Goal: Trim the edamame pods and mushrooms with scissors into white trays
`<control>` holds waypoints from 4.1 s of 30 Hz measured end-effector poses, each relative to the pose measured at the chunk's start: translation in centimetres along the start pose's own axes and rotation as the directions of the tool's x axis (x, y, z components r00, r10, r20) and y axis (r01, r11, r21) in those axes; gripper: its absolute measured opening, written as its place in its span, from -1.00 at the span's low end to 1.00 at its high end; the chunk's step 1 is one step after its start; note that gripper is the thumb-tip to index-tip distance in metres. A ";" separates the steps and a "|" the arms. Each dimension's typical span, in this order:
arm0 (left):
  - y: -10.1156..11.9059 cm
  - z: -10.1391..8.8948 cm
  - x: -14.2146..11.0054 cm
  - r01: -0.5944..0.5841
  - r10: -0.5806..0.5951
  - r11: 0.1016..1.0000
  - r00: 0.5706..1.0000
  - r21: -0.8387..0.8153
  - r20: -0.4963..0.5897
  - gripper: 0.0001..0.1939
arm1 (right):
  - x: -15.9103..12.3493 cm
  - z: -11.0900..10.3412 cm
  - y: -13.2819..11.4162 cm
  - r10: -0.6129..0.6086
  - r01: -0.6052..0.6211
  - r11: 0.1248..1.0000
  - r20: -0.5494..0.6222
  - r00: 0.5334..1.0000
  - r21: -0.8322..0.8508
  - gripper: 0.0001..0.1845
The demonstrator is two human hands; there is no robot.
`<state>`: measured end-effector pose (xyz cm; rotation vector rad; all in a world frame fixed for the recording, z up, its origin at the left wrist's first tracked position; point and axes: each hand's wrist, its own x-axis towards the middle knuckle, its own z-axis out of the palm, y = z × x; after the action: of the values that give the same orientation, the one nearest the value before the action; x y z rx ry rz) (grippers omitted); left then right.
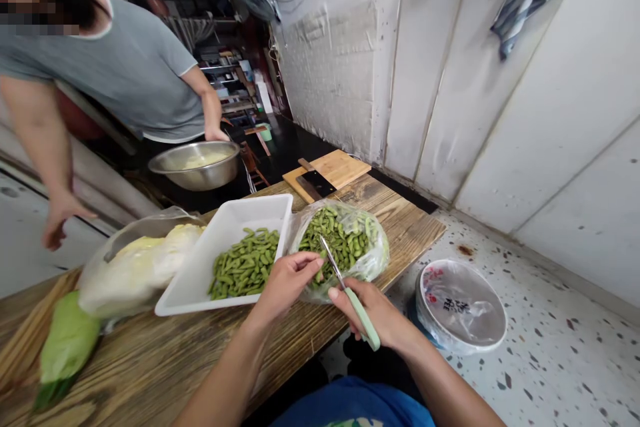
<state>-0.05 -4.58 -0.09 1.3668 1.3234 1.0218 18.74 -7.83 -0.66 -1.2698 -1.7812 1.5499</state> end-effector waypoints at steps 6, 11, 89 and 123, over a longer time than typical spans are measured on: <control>-0.4 -0.2 0.1 0.023 -0.021 0.999 0.999 -0.025 0.045 -0.71 | 0.2 -0.2 0.5 0.054 -0.055 0.998 -0.025 0.998 -0.022 -0.37; -0.5 0.1 0.1 0.200 -0.189 0.924 0.980 -0.327 0.067 -0.59 | 0.4 0.2 1.1 0.083 -0.082 0.985 0.001 0.997 0.151 -0.32; 0.1 -3.4 2.0 -0.057 0.036 0.992 0.985 0.116 0.171 -0.76 | 0.0 0.1 0.3 0.000 0.000 1.000 0.014 1.000 0.000 -0.40; 1.0 -1.3 1.4 0.285 -0.282 0.745 0.954 -0.603 0.101 -0.74 | -0.2 0.3 1.1 -0.064 0.037 0.978 0.123 0.990 0.206 -0.33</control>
<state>-1.03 -3.05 1.08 0.6450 1.0173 1.1019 18.97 -8.18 -1.69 -1.0400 -1.6667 1.7698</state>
